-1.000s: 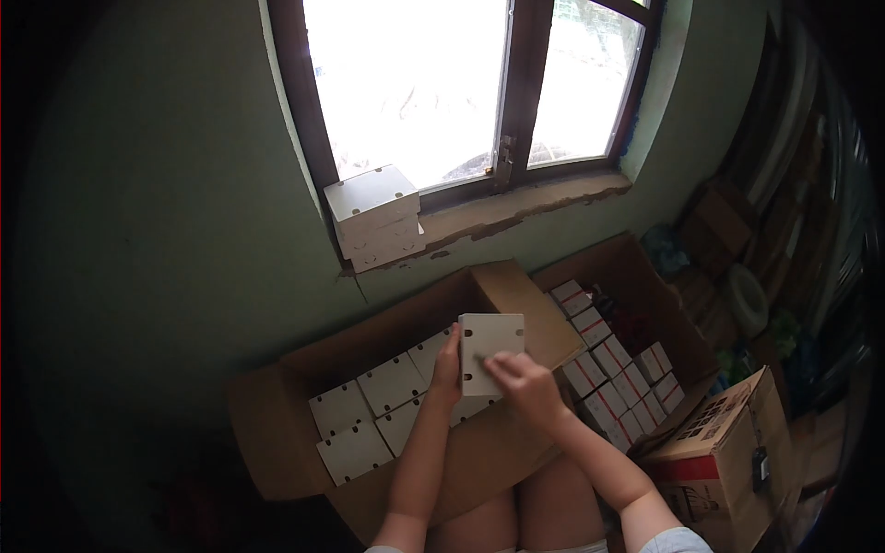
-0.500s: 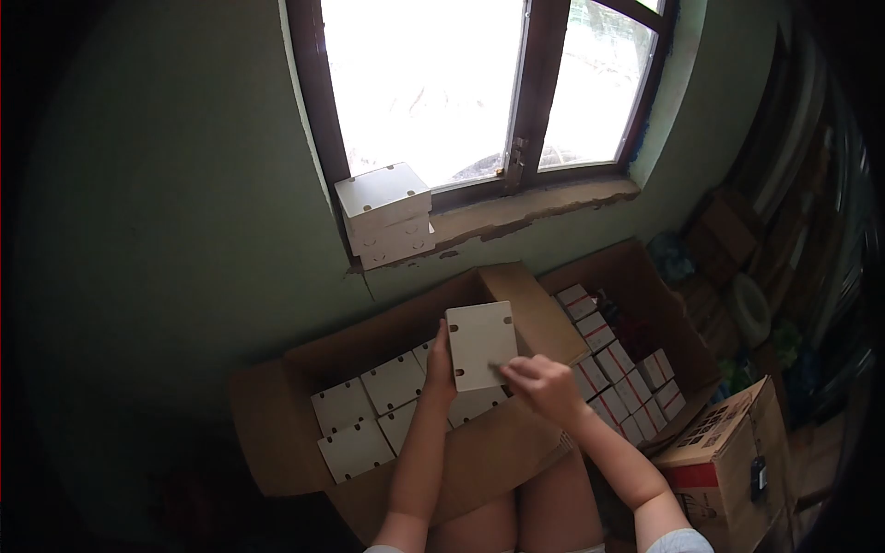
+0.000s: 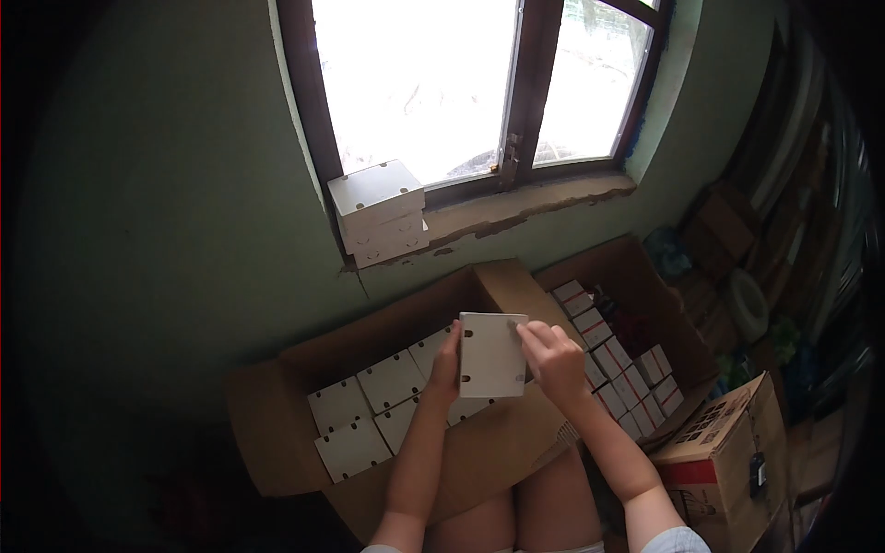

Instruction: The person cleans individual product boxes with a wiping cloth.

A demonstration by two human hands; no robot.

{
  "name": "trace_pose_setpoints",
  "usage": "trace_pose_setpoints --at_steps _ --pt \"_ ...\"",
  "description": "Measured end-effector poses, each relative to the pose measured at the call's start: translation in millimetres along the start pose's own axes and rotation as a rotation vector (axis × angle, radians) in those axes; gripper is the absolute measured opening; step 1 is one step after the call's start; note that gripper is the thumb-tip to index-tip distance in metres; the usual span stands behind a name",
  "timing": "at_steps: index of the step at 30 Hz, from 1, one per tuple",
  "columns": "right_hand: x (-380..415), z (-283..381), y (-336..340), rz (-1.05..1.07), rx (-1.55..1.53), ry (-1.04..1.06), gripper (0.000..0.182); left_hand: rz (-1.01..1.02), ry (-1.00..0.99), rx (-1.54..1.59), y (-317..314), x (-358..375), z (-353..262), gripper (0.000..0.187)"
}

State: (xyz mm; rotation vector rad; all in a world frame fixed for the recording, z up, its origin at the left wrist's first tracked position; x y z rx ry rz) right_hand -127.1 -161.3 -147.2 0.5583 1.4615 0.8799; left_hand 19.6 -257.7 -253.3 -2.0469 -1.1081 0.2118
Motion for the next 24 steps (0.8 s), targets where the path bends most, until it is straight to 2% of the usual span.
trace_pose_setpoints --at_steps 2,5,6,10,12,14,16,17,18,21,24 --pt "-0.7 5.4 -5.3 -0.017 0.027 -0.025 0.030 -0.009 -0.033 -0.080 -1.7 -3.4 5.5 0.051" --pt "17.7 25.3 -15.3 0.126 0.027 0.247 0.033 -0.032 -0.052 -0.043 0.0 -1.7 -1.2 0.050" --pt "19.5 24.6 -14.7 0.127 0.024 0.249 0.033 -0.024 -0.066 0.014 0.8 0.3 -4.3 0.050" --pt "14.0 13.3 -8.9 0.062 0.025 0.131 0.031 -0.068 -0.054 -0.014 -7.7 9.7 -11.3 0.051" --pt "7.7 4.8 -6.1 -0.060 0.066 -0.055 0.029 0.035 -0.008 -0.087 -5.5 1.5 1.0 0.053" --pt "10.9 12.1 -4.3 -0.049 0.063 -0.065 0.028 0.024 -0.001 -0.129 -11.0 2.8 2.0 0.052" --pt "21.7 26.3 -9.5 0.048 0.045 0.222 0.027 0.005 0.005 -0.172 -14.6 6.7 -1.8 0.052" --pt "27.8 30.0 -12.4 0.058 0.030 0.301 0.032 -0.009 -0.017 -0.119 -15.3 9.2 -7.3 0.051" --pt "28.7 27.2 -13.2 0.058 0.025 0.301 0.032 -0.025 -0.039 -0.065 -13.5 11.7 -11.2 0.051" --pt "15.4 7.4 -6.2 0.010 0.087 0.055 0.030 -0.001 -0.030 -0.036 1.0 5.3 -8.7 0.050" --pt "4.1 6.7 -5.7 -0.077 0.083 0.024 0.029 0.042 0.004 -0.057 3.8 0.1 -0.7 0.050"
Point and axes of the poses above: each hand's wrist, its own x-axis away from the middle knuckle, its own y-axis out of the back of the hand, z = x × y, the point moved 3 cm from there along -x, towards the middle knuckle, and after that the axes turned 4 degrees about z, right-handed, at the moved point
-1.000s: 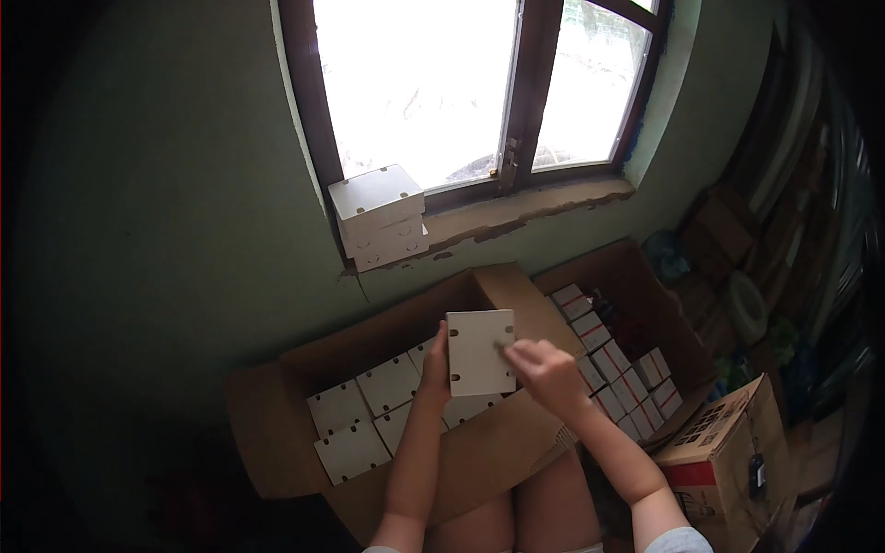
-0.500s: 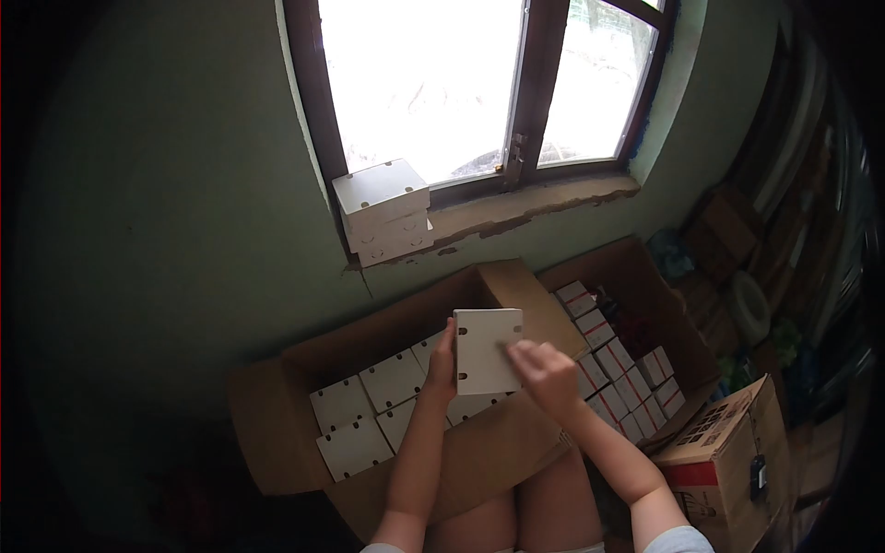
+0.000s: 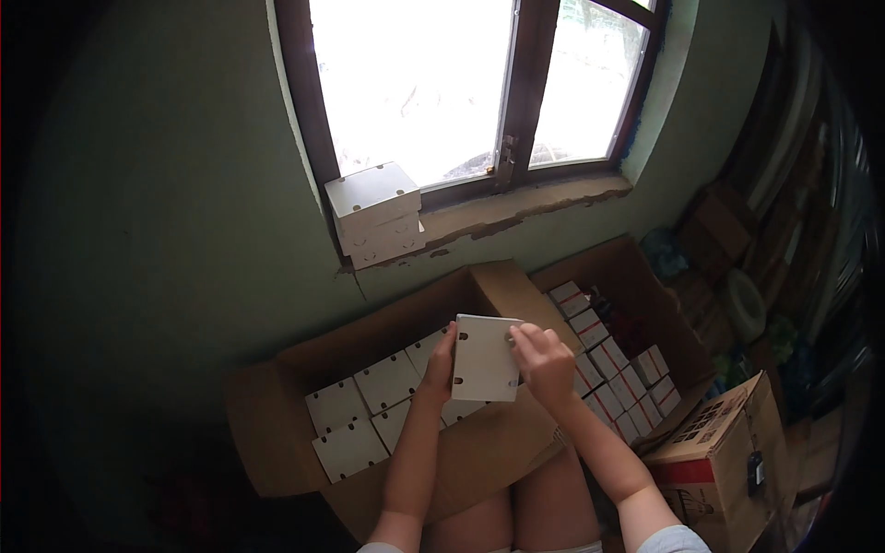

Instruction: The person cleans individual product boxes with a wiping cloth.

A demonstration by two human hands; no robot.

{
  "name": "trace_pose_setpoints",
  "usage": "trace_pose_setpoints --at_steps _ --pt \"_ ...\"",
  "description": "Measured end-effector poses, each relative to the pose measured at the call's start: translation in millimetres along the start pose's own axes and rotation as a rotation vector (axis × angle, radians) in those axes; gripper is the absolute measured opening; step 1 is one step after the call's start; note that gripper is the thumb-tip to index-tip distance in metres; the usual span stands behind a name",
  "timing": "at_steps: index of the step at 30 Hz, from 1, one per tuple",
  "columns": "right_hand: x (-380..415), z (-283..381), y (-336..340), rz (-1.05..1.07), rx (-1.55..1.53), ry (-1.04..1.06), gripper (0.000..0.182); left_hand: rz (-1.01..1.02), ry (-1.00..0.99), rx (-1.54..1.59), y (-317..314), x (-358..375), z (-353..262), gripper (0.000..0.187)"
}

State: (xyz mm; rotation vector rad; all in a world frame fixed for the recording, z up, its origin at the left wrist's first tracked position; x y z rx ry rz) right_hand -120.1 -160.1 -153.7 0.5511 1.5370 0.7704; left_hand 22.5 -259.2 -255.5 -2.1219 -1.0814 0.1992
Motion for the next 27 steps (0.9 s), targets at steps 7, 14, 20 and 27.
trace_pose_setpoints --at_steps 7,14,20,27 --pt "2.6 3.8 3.9 -0.069 -0.061 -0.008 0.028 0.014 -0.006 0.058 -7.8 5.8 -4.7 0.047" --pt "3.7 18.3 -8.8 0.001 -0.170 0.091 0.028 0.043 0.045 -0.048 -15.2 6.8 0.1 0.045" --pt "1.5 10.8 -9.1 0.015 -0.154 0.060 0.019 0.027 0.042 -0.046 -8.4 5.3 0.7 0.045" --pt "14.7 27.0 -13.8 -0.010 -0.179 0.142 0.021 0.001 0.020 -0.024 -15.6 8.0 -2.5 0.044"
Point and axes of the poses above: each hand's wrist, its own x-axis away from the middle knuckle, its own y-axis out of the back of the hand, z = x × y, the point moved 3 cm from there along -x, towards the middle knuckle, and after that the axes turned 4 degrees about z, right-handed, at the moved point
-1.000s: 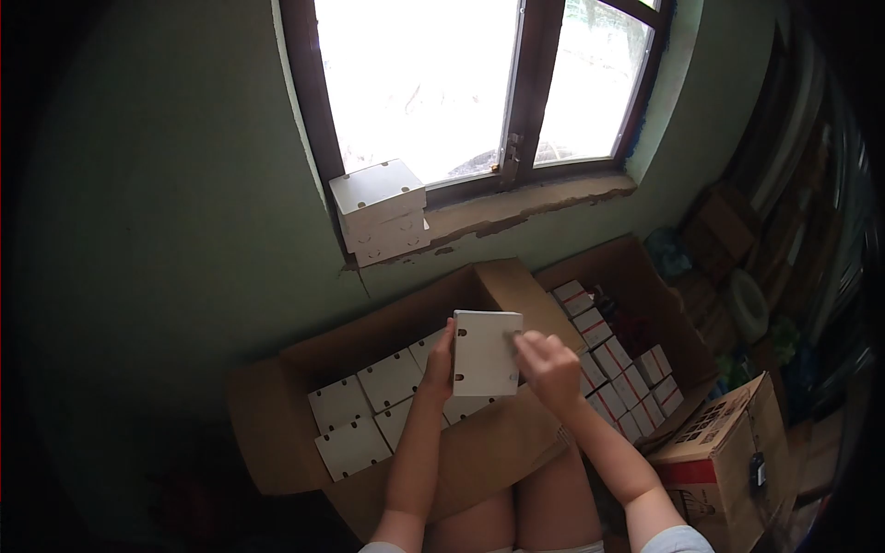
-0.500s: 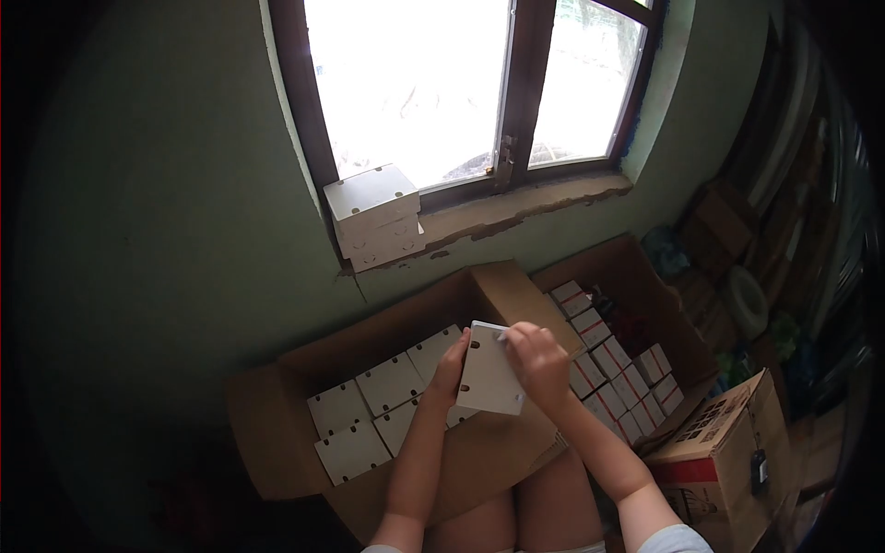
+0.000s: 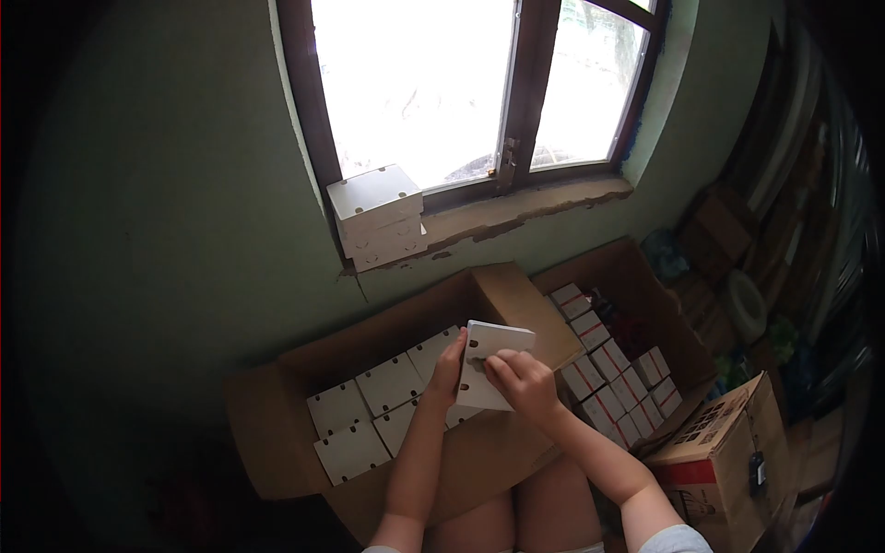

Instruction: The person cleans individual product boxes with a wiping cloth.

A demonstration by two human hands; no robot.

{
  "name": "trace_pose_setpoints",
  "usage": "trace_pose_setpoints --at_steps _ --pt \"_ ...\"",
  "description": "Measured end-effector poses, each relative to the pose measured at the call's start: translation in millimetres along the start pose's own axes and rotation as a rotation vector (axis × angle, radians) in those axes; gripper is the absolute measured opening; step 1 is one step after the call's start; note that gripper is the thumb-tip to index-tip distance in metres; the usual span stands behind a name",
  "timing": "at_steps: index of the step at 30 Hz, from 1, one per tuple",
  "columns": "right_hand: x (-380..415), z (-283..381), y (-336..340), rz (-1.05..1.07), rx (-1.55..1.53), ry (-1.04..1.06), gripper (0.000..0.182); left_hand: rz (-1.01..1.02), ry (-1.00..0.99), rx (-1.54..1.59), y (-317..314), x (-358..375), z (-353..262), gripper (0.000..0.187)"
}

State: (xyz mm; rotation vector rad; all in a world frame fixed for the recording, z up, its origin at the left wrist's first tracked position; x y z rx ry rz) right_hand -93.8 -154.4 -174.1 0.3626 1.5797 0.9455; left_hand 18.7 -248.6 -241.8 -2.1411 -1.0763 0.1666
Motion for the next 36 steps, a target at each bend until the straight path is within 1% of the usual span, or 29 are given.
trace_pose_setpoints --at_steps 3,4,5,7,9,11,12,13,15,16,17,19,20,21,22,23,25,27,28,29,31,32,33,35,36 --pt "0.6 -13.0 3.5 -0.018 0.048 -0.033 0.020 -0.006 0.004 -0.003 6.4 -4.0 5.0 0.044" --pt "-7.8 -20.4 4.0 -0.119 0.048 -0.082 0.018 -0.007 0.009 -0.001 3.7 -2.9 5.8 0.044" --pt "-12.2 -21.5 6.3 -0.115 0.050 -0.087 0.018 0.002 0.022 -0.057 -1.4 -1.3 5.5 0.044" --pt "-22.4 -18.8 10.8 -0.092 0.007 -0.217 0.013 0.013 0.035 -0.117 -0.7 -3.3 7.6 0.045" --pt "-16.7 -11.3 8.3 -0.072 0.018 -0.182 0.016 0.018 0.029 -0.035 10.1 -10.6 14.5 0.045" --pt "-4.6 -1.3 0.0 0.067 0.017 -0.025 0.020 -0.003 0.017 -0.011 4.2 -4.6 4.0 0.045" --pt "-0.9 -3.5 0.9 0.115 0.025 -0.011 0.025 -0.025 0.006 0.012 3.4 -2.4 -0.2 0.045" --pt "-2.5 -8.1 0.4 0.117 0.022 -0.007 0.025 -0.029 0.004 0.015 4.5 -3.5 0.8 0.045" --pt "-9.6 -23.5 0.4 0.055 0.145 -0.154 0.035 0.012 0.015 -0.007 3.8 -7.0 8.1 0.045" --pt "-13.6 -25.0 -0.4 0.018 0.137 -0.206 0.038 0.013 0.019 -0.005 3.3 -7.3 11.6 0.045" --pt "-12.3 -22.7 -1.3 0.018 0.138 -0.208 0.038 -0.014 0.038 -0.049 4.0 -7.7 13.9 0.045" --pt "-5.1 -12.5 -5.9 0.125 0.165 -0.103 0.039 -0.036 0.058 -0.100 4.6 -8.1 12.8 0.044" --pt "-1.7 -3.9 -2.4 0.143 0.158 -0.001 0.038 -0.034 0.019 -0.050 5.2 -7.6 9.8 0.045" --pt "5.8 0.4 -1.0 0.143 0.159 0.001 0.038 -0.034 -0.021 0.002 6.6 -6.8 6.9 0.046" --pt "14.6 6.0 -1.5 0.193 0.109 0.072 0.039 -0.021 -0.033 0.073 8.9 -7.9 4.4 0.049" --pt "20.5 9.1 -2.0 0.243 0.057 0.146 0.039 -0.024 -0.037 0.076 10.8 -7.4 2.5 0.049" --pt "23.1 -0.7 -2.6 0.261 0.053 0.139 0.041 -0.110 -0.066 0.030 14.6 -5.5 -2.6 0.050" --pt "16.5 -23.3 -6.3 0.189 0.153 -0.115 0.041 -0.087 -0.056 0.045 13.9 -7.4 2.5 0.050" --pt "5.2 -25.5 0.8 0.108 0.064 -0.169 0.041 -0.086 -0.043 0.006 12.7 -8.7 7.0 0.050" --pt "4.7 -22.7 1.2 0.106 0.067 -0.171 0.041 -0.083 -0.034 -0.035 11.4 -9.9 9.0 0.050" --pt "7.6 -11.1 -2.5 0.178 -0.031 -0.084 0.037 -0.088 -0.047 -0.020 10.8 -10.2 8.7 0.050" --pt "10.1 0.0 1.0 0.236 -0.060 0.013 0.036 -0.097 -0.060 0.002 10.7 -10.6 8.4 0.050" --pt "15.1 3.6 2.3 0.236 -0.058 0.017 0.036 -0.096 -0.063 0.004 12.3 -11.1 6.7 0.050" --pt "24.6 14.2 0.1 0.313 -0.073 0.197 0.035 -0.052 -0.135 0.183 19.7 -11.2 1.6 0.051" --pt "22.3 6.4 -0.4 0.317 -0.042 0.182 0.035 -0.080 -0.141 0.204 26.0 -14.7 3.1 0.051"
Point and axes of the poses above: each hand's wrist, its own x-axis away from the middle knuckle, its own y-axis out of the back of the hand, z = x × y, the point moved 3 cm from there along -x, towards the middle knuckle, and after that the axes turned 4 degrees about z, right-handed, at the moved point
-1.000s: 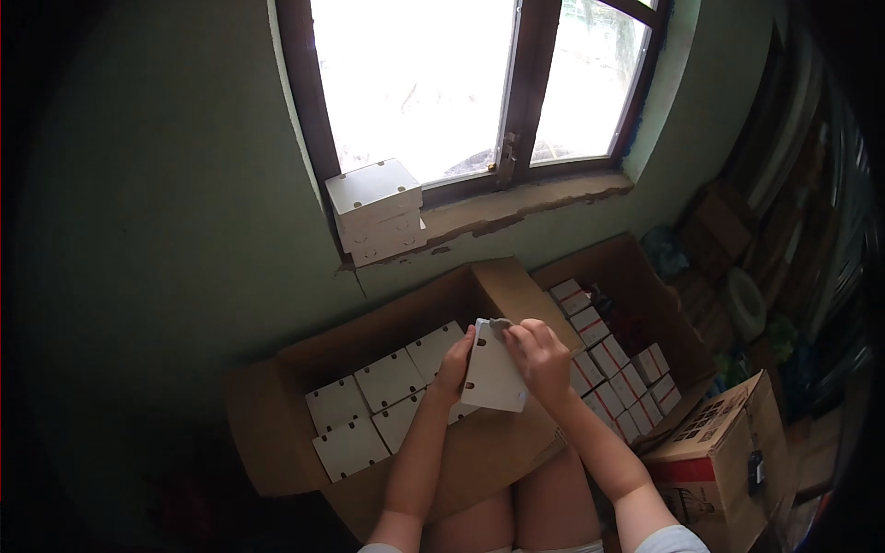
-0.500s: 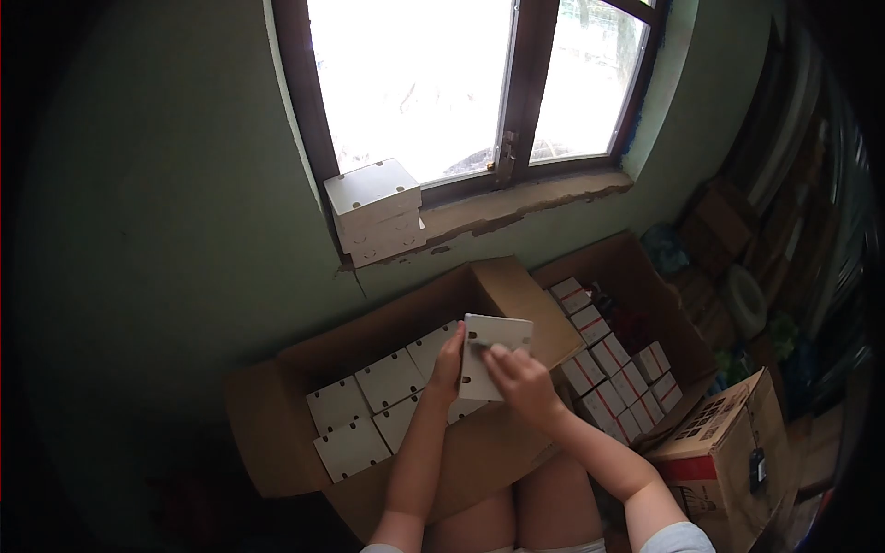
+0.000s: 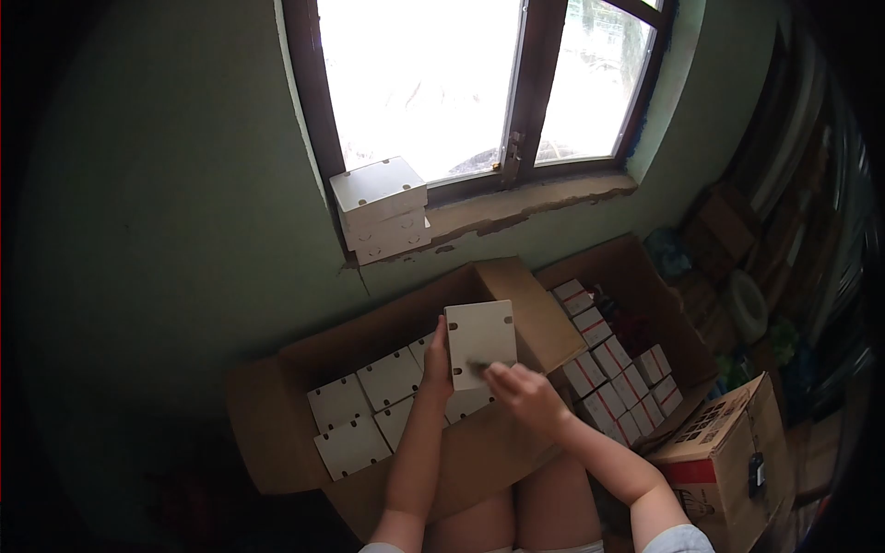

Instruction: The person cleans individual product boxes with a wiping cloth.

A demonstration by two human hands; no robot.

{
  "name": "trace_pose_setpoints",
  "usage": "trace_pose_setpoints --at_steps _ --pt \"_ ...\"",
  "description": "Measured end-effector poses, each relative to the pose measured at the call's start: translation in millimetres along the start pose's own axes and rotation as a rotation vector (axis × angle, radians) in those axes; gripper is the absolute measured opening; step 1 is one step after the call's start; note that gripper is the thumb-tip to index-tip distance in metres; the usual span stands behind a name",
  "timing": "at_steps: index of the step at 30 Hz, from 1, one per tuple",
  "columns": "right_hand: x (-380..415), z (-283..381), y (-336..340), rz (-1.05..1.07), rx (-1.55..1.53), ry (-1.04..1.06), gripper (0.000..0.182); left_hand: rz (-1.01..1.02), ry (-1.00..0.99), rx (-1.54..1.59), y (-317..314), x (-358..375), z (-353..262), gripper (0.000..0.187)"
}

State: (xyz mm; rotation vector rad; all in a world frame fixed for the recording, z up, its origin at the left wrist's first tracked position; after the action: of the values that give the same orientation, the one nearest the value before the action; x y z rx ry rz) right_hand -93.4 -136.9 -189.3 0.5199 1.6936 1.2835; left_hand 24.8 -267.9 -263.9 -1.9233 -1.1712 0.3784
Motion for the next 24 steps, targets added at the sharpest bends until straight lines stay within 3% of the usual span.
trace_pose_setpoints --at_steps 1,3,6,7,9,11,15,17,19,21,24 --pt "-6.4 -7.4 -1.5 0.001 -0.005 -0.001 0.035 -0.004 0.002 -0.001 -1.5 1.8 -1.7 0.051" --pt "-14.6 -28.6 2.6 -0.148 0.155 -0.304 0.036 -0.013 0.055 -0.103 -14.1 9.8 -3.8 0.051" --pt "-29.5 -26.9 2.5 -0.163 0.142 -0.409 0.039 0.001 0.084 -0.132 -21.2 8.7 8.0 0.051" --pt "-30.8 -20.7 2.5 -0.166 0.144 -0.408 0.039 -0.002 0.077 -0.147 -18.9 7.2 10.8 0.051" --pt "-25.5 7.5 -0.8 -0.009 0.051 -0.122 0.037 -0.029 0.069 -0.123 -16.5 8.7 4.6 0.051" --pt "-19.8 12.9 0.3 -0.011 -0.012 -0.046 0.034 -0.065 -0.037 -0.012 -7.3 7.4 -6.8 0.050" --pt "-27.9 -16.9 4.4 -0.091 -0.001 -0.254 0.030 -0.079 -0.019 -0.031 -13.9 12.5 -13.9 0.050" --pt "-42.3 -28.3 12.3 -0.251 -0.020 -0.484 0.030 -0.021 0.026 -0.038 -13.3 7.9 0.7 0.049" --pt "-44.4 -18.8 4.6 -0.236 0.063 -0.441 0.035 -0.046 0.074 -0.085 -14.1 6.1 11.0 0.048" --pt "-41.9 4.3 -4.6 -0.162 -0.017 -0.249 0.039 -0.038 0.067 -0.091 -14.7 8.8 6.6 0.047" --pt "-31.8 16.3 -0.8 -0.053 0.014 -0.154 0.042 -0.150 -0.054 -0.139 -15.1 16.3 -16.3 0.049"
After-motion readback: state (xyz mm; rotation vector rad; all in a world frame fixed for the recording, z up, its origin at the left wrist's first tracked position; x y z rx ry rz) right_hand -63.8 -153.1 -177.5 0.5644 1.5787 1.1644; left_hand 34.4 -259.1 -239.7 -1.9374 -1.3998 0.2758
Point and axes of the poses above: each hand's wrist, its own x-axis away from the middle knuckle, its own y-axis out of the back of the hand, z = x × y, the point moved 3 cm from there along -x, towards the middle knuckle, and after that the axes turned 4 degrees about z, right-handed, at the moved point
